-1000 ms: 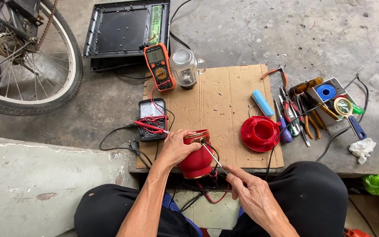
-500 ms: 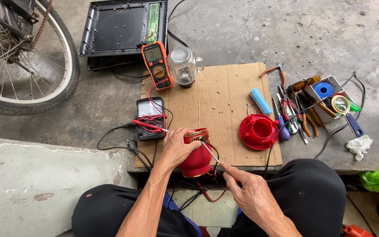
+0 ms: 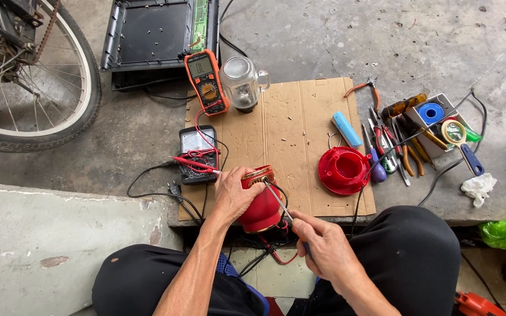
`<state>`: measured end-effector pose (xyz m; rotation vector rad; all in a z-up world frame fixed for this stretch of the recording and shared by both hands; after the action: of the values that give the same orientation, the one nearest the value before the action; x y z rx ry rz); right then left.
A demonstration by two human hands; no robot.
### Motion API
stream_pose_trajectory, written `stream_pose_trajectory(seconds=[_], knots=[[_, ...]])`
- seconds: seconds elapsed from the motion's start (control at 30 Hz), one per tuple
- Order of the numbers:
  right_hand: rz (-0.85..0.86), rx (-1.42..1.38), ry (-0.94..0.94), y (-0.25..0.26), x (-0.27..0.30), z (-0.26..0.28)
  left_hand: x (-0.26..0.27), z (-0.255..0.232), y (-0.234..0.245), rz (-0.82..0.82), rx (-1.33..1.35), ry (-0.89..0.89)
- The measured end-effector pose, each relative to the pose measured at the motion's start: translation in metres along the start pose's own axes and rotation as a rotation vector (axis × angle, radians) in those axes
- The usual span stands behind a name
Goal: The person repairs a red electric kettle by manipulating its internal wiring and components. They use a screwdriver to adjust parts, a soldering iron to work on connections, and a multimeter to test the electrical circuit.
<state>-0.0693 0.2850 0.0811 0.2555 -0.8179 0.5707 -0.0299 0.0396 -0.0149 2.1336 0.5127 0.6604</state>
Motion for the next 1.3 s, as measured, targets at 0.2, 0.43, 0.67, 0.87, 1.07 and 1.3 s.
stream_pose_trajectory(seconds=[0.2,0.43,0.67,0.87,1.07,1.3], knots=[[-0.007,0.333,0.092,0.001,0.012,0.013,-0.002,0.002,0.000,0.033,-0.004,0.014],[0.013,0.428,0.116,-0.001,0.017,0.019,0.000,-0.001,0.003,0.037,-0.011,-0.001],[0.015,0.418,0.092,0.004,0.012,0.016,0.001,-0.002,0.002,0.063,-0.038,0.009],[0.006,0.378,0.028,0.005,0.018,0.020,0.002,-0.001,0.006,0.065,-0.038,0.005],[0.053,0.424,0.050,0.002,0.017,0.013,0.005,0.010,0.014,0.108,0.065,0.027],[0.066,0.161,-0.075,-0.004,0.025,0.009,0.025,-0.001,0.032,0.167,0.234,0.064]])
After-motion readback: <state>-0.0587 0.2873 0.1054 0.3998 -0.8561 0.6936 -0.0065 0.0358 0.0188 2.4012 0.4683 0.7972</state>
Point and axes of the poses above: each hand's wrist, its own x-axis away from the middle knuckle, its own y-axis out of the back of the hand, z = x × y, the point moved 5 cm from there along -x, towards the middle knuckle, and after that the axes turned 10 degrees about -x, right-handed, at the moved point
